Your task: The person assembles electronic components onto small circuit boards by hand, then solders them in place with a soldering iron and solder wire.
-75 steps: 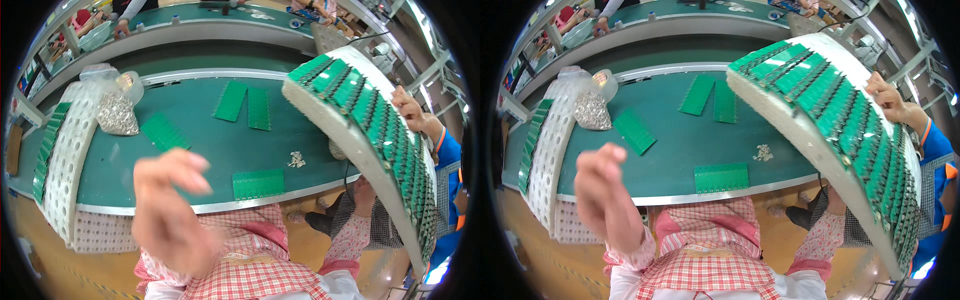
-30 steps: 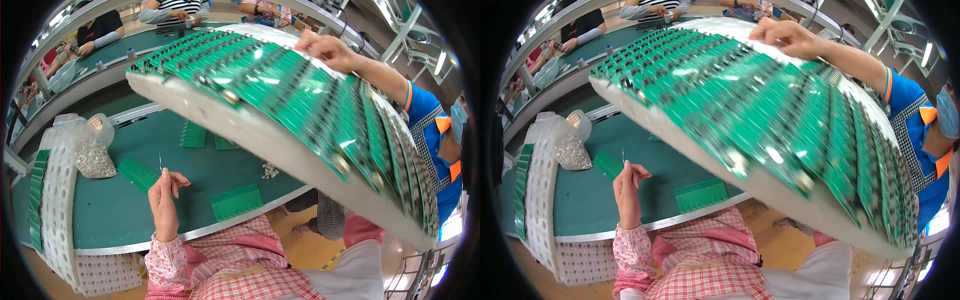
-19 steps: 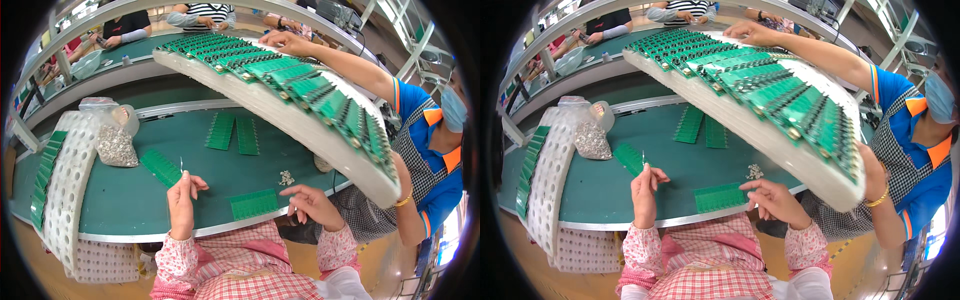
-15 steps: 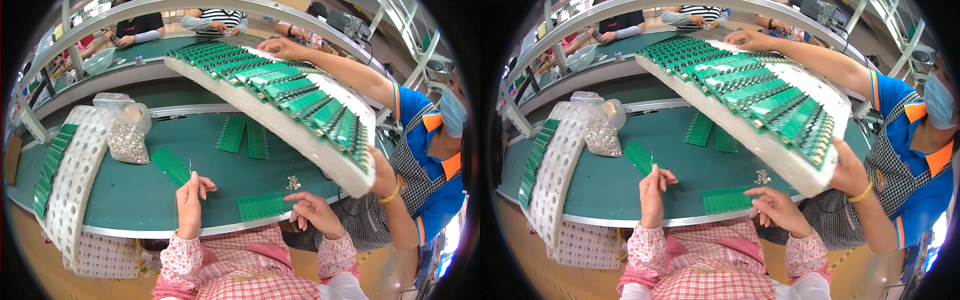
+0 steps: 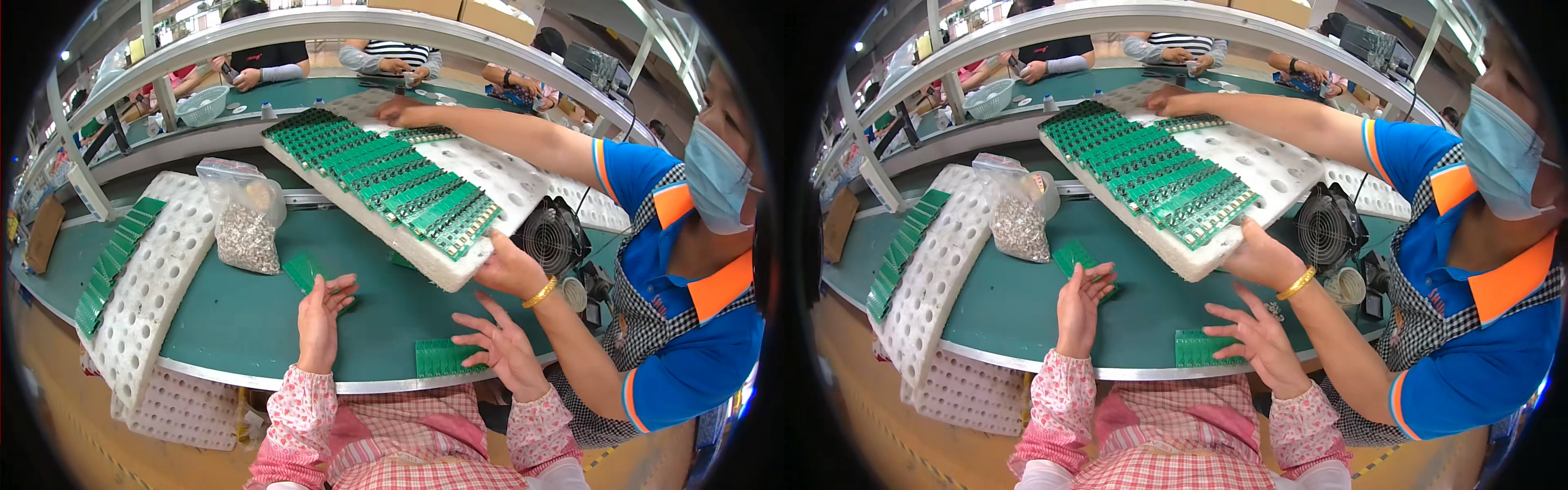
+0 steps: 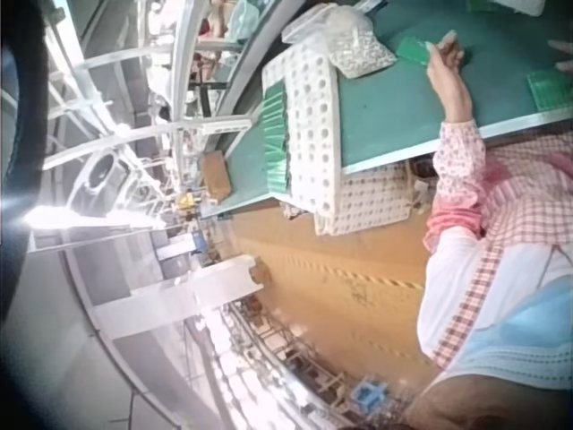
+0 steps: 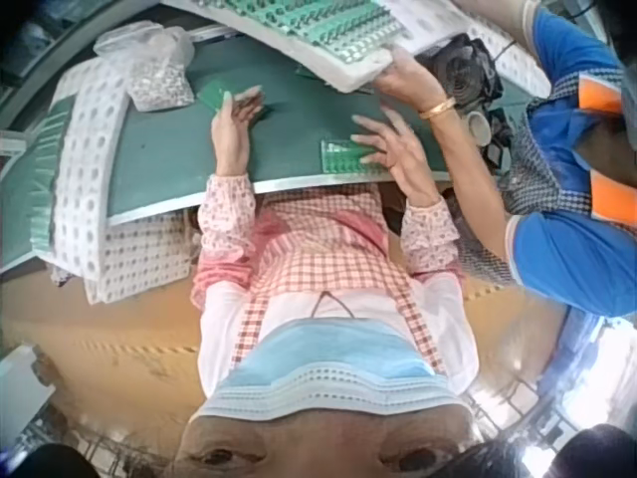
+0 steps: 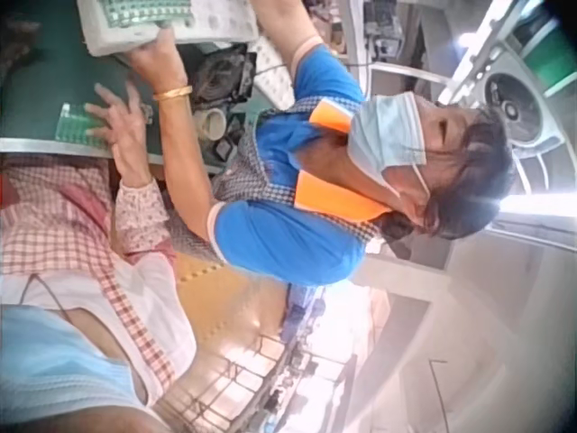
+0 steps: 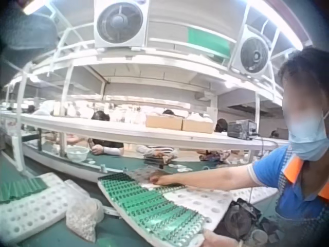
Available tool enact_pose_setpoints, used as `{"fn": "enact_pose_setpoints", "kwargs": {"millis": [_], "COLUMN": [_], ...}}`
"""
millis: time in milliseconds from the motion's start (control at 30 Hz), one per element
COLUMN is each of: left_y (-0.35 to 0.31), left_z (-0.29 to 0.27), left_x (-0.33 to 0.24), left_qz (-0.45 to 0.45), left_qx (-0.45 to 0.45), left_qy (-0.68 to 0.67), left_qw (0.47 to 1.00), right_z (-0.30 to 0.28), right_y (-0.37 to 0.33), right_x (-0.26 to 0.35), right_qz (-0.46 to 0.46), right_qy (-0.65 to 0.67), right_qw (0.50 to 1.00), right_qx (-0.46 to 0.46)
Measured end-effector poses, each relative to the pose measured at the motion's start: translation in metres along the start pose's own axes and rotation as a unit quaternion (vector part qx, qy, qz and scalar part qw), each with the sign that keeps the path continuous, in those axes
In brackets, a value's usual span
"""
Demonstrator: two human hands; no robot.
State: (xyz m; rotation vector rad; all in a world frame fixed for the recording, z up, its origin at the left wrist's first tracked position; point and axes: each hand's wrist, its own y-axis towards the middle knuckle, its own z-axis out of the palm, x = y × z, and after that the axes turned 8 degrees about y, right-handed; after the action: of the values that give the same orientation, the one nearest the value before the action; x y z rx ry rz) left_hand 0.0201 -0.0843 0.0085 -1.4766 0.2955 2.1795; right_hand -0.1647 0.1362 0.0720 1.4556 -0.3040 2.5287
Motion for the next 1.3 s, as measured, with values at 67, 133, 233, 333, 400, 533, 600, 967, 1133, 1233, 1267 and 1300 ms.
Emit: {"fn": "enact_pose_setpoints", "kwargs": {"millis": [67,133,233,333,400,533,600,967,1133,1233,1267,1300], "left_y": [-0.002,-0.002,0.0,0.0,0.0,0.002,0.005,0.037,0.107,0.149,0.163,0.18], "left_z": [0.0,0.001,0.004,0.006,0.006,0.005,0.004,-0.01,-0.025,-0.039,-0.038,-0.037], "left_x": [0.003,0.004,0.005,0.004,0.005,0.002,0.0,-0.015,-0.033,-0.041,-0.041,-0.035], "left_qz": [-0.001,-0.004,0.003,0.002,0.002,0.021,0.031,0.102,0.233,0.151,0.157,0.087], "left_qx": [-0.002,-0.003,0.002,0.009,0.011,0.013,0.01,-0.024,-0.088,-0.065,-0.065,-0.059], "left_qy": [0.003,0.005,0.002,0.023,0.024,0.051,0.055,0.208,0.455,0.411,0.409,0.259], "left_qw": [1.0,1.0,1.0,1.0,1.0,0.998,0.998,0.972,0.855,0.897,0.897,0.96], "right_z": [0.002,0.007,0.012,0.015,0.014,0.006,0.002,-0.057,-0.093,-0.115,-0.123,-0.132], "right_y": [0.008,0.015,0.027,0.039,0.048,0.077,0.094,0.182,0.23,0.25,0.257,0.261], "right_x": [-0.001,-0.005,-0.009,-0.013,-0.017,-0.026,-0.025,-0.014,-0.023,-0.02,-0.017,-0.015], "right_qz": [0.017,0.014,0.018,0.023,0.023,0.003,-0.003,-0.015,-0.071,-0.092,-0.097,-0.09], "right_qy": [0.032,0.042,0.056,0.07,0.094,0.116,0.153,0.276,0.222,0.235,0.234,0.239], "right_qw": [0.999,0.999,0.998,0.997,0.995,0.991,0.982,0.936,0.943,0.934,0.935,0.929], "right_qx": [0.007,0.005,0.007,0.005,-0.012,-0.063,-0.109,-0.216,-0.236,-0.252,-0.248,-0.267]}}
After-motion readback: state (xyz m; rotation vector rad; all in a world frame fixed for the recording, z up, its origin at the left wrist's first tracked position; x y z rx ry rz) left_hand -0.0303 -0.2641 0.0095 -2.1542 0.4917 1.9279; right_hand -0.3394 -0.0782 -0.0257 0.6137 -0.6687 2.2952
